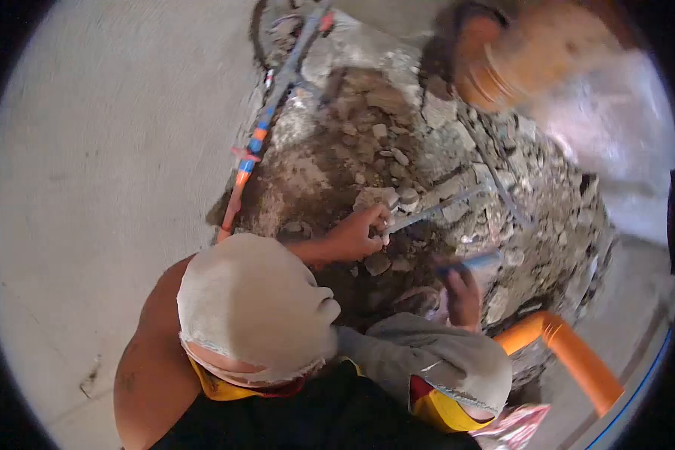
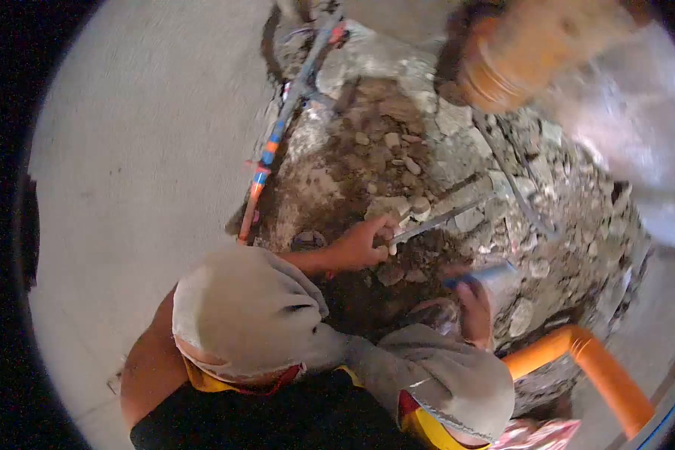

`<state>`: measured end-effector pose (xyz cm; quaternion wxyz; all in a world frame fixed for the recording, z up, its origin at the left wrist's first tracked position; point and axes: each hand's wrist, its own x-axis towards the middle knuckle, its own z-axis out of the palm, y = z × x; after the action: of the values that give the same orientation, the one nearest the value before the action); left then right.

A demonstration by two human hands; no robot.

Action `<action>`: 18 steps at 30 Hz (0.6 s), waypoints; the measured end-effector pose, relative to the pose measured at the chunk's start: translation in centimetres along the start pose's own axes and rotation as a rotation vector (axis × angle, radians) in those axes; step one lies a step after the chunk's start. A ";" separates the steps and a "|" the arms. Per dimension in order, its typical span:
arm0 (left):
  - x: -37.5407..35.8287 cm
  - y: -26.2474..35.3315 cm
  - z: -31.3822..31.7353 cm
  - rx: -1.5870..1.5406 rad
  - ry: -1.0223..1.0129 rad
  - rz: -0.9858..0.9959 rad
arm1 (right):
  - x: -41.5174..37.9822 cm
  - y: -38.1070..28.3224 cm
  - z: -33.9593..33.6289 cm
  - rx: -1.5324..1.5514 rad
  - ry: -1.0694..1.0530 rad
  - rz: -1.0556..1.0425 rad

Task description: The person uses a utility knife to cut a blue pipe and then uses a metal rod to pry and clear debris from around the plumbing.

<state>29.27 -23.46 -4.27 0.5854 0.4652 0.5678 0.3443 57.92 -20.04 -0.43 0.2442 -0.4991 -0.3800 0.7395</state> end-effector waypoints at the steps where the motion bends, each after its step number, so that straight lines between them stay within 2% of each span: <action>1: -0.3 -0.4 -0.5 -0.025 0.039 0.007 | -1.9 0.4 -3.3 0.045 0.135 -0.039; 3: -0.2 -1.7 -1.4 -0.107 -0.049 -0.056 | -6.0 0.7 -9.9 0.068 0.400 -0.096; 4: -0.3 -1.9 -1.6 -0.130 -0.025 -0.048 | -8.6 0.8 -12.8 0.013 0.512 -0.067; 6: -0.3 -2.2 -1.8 -0.241 0.039 0.004 | -14.2 1.4 -17.9 -0.163 0.682 0.075; 8: 0.3 -1.7 -1.9 -0.272 0.063 0.041 | -19.1 2.0 -21.0 -0.341 0.763 0.262; 10: 1.0 -1.1 -1.9 -0.297 0.098 0.080 | -21.4 2.0 -22.2 -0.506 0.748 0.420; 12: 1.1 -0.9 -1.6 -0.408 0.117 0.116 | -19.8 0.6 -21.6 -0.644 0.628 0.449; 13: 1.5 -1.2 -1.4 -0.418 0.130 0.115 | -17.9 -0.5 -20.2 -0.703 0.551 0.433; 15: 2.6 -2.0 -0.9 -0.699 0.065 0.029 | -13.6 -2.9 -17.0 -0.764 0.387 0.335; 18: 2.0 0.0 -1.8 -0.852 0.078 0.069 | -6.3 -5.7 -12.1 -0.804 0.107 0.119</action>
<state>27.70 -21.36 -4.81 0.6913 0.1874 0.3807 0.5849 71.38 -17.49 5.10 0.0060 -0.6136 -0.5961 0.5178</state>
